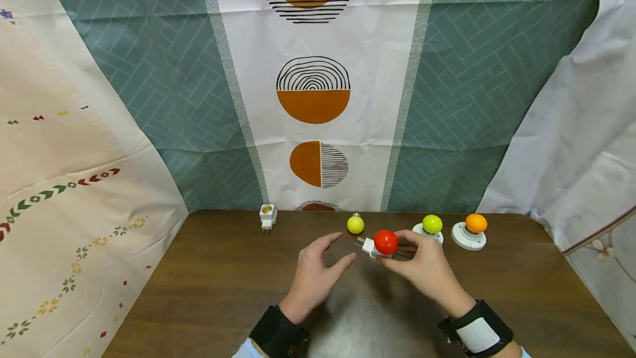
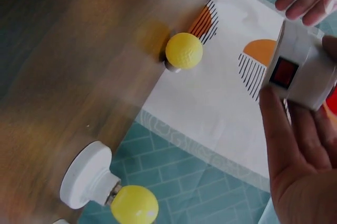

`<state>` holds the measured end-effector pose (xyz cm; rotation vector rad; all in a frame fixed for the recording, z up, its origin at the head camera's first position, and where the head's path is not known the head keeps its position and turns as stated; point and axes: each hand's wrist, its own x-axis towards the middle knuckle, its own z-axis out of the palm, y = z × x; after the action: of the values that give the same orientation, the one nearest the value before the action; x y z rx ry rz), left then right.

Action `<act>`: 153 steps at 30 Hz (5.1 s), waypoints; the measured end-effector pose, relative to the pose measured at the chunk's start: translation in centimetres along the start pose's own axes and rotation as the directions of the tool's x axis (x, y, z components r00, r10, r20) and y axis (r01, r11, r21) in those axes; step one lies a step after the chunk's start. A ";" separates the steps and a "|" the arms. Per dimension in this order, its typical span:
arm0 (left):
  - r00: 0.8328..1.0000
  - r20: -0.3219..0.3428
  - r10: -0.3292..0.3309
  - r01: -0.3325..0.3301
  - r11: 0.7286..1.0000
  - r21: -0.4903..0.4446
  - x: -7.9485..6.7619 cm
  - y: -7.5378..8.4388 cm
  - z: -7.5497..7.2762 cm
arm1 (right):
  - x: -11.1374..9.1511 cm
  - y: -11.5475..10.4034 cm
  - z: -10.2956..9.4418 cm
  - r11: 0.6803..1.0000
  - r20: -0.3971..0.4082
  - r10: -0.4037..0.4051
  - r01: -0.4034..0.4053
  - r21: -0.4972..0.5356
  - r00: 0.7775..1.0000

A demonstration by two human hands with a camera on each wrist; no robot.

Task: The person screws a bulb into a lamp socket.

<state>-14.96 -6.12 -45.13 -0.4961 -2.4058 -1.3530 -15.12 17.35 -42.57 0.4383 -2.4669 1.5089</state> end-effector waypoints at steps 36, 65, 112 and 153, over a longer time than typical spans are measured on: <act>0.979 0.011 -0.203 0.200 0.972 0.126 -0.2 -1.6 -0.4 | -2.7 5.7 -7.8 0.785 -0.440 0.270 -0.461 -0.415 0.857; 0.974 0.021 -0.223 0.219 0.966 0.138 -0.2 -2.2 -0.4 | -3.9 10.2 -11.7 0.652 -0.439 0.444 -0.618 -0.439 0.781; 0.973 -0.014 -0.230 0.229 0.959 0.170 0.2 -2.1 -0.9 | -1.0 1.5 -5.4 0.897 -0.224 -0.022 -0.080 -0.434 0.974; 0.837 -0.372 -0.401 0.524 0.783 0.334 6.1 -11.7 -6.6 | -1.1 3.0 0.4 0.925 0.088 0.088 -0.049 -0.377 0.992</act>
<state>-24.87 -16.75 -47.89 0.4215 -2.5539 -0.9165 -15.22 18.40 -45.62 0.3682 -2.7932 1.0166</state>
